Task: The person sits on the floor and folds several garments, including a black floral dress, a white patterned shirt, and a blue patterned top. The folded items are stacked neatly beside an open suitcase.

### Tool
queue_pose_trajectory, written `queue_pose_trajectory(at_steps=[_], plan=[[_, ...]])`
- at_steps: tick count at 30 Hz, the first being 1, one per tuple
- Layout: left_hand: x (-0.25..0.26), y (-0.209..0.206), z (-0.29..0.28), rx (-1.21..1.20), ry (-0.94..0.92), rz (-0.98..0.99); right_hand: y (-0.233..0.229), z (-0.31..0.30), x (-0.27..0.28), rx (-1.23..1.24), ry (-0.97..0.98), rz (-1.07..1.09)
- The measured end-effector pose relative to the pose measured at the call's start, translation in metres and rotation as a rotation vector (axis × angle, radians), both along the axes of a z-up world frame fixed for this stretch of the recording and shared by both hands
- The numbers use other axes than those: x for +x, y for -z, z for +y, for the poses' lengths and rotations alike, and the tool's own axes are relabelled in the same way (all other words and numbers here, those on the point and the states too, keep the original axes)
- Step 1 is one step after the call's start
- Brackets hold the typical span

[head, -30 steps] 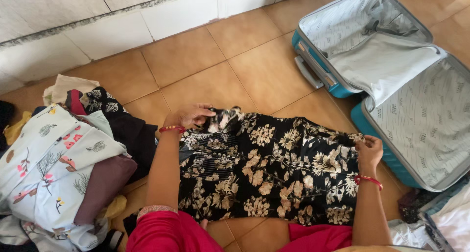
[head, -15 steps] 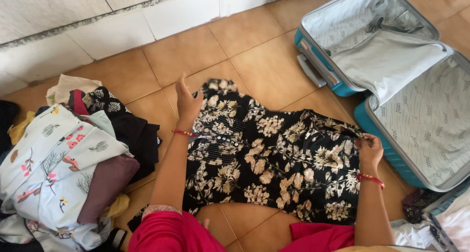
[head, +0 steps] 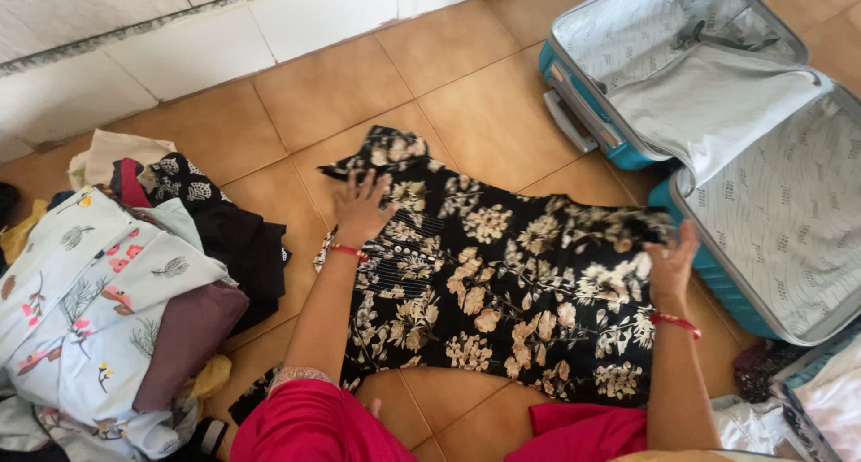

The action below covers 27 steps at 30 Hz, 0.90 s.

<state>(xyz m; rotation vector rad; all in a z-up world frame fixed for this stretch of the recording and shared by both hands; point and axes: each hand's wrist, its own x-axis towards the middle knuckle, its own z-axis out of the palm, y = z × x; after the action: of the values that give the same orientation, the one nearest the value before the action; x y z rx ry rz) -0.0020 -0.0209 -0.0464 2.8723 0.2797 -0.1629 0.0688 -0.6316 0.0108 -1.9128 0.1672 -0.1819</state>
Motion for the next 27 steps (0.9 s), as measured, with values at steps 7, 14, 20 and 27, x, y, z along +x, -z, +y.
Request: queue_pose_trajectory(at_steps=[7,14,20,27], plan=[[-0.023,0.006,0.016,0.137,-0.086,-0.182,0.007,-0.001,-0.003,-0.596,-0.044,-0.063],[-0.043,-0.003,0.017,0.092,0.004,-0.558,0.024,0.013,-0.017,-0.923,-0.425,0.107],[-0.046,-0.001,0.015,0.016,0.098,-0.527,0.028,0.023,-0.02,-0.925,-0.341,0.153],[-0.064,-0.054,-0.004,0.038,0.162,-0.348,0.027,0.031,-0.027,-0.917,-0.314,0.136]])
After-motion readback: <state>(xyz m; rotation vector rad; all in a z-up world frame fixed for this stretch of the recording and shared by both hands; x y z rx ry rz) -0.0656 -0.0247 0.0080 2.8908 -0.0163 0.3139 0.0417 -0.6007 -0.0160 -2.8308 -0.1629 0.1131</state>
